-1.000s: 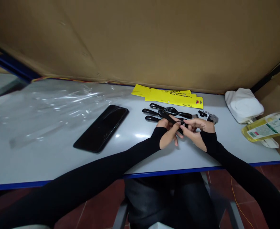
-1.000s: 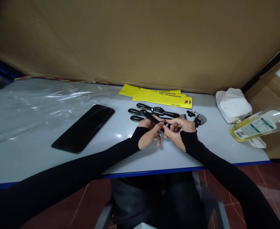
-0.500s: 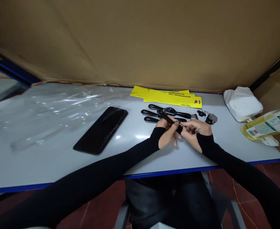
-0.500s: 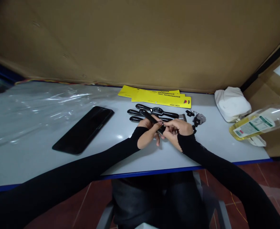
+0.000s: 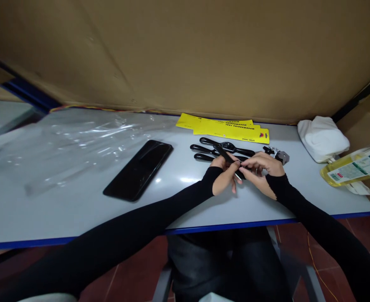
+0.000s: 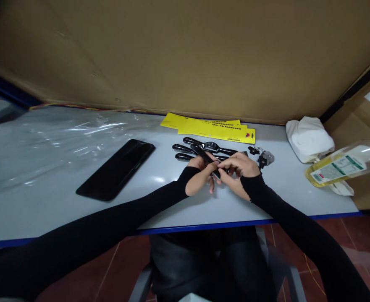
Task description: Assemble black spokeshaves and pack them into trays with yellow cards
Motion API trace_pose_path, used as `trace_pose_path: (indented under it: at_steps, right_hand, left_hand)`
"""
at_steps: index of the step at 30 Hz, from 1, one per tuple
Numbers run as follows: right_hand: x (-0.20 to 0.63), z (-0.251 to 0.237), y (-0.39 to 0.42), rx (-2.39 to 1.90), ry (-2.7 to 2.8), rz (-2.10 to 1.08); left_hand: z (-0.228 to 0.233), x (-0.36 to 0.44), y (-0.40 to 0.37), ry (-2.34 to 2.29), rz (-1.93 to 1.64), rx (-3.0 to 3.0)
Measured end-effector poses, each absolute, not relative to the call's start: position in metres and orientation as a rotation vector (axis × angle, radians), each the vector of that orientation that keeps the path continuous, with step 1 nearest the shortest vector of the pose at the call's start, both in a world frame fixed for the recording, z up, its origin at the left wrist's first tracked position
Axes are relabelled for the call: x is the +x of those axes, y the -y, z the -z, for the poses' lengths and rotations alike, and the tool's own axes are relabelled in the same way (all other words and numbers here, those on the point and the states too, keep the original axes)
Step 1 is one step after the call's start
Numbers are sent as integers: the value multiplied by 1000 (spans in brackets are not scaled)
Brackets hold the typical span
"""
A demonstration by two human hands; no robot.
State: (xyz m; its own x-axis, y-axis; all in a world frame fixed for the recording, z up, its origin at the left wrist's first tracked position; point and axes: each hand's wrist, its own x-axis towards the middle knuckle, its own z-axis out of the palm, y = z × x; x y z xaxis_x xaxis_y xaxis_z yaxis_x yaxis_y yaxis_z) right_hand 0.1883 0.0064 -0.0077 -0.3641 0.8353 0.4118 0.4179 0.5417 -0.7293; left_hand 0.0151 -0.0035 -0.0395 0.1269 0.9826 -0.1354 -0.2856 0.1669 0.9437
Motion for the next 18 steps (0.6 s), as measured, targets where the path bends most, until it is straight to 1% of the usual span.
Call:
trace_pose_path:
  at_steps: [3,10,13,18]
  right_hand:
    - [189,8,-5,-983,2008,-708]
    - [194,12,-10,-1043,1989,-700]
    - [197,9,-12,-1042,2043,-690]
    - [196,3,-10,-1011,1962,-692]
  left_hand:
    - [38,14,4,-981,-1147,935]
    - [39,13,4,-984,-1156,910]
    - [39,14,4,-986,-1152,909]
    - [39,14,4,-989,-1155,917]
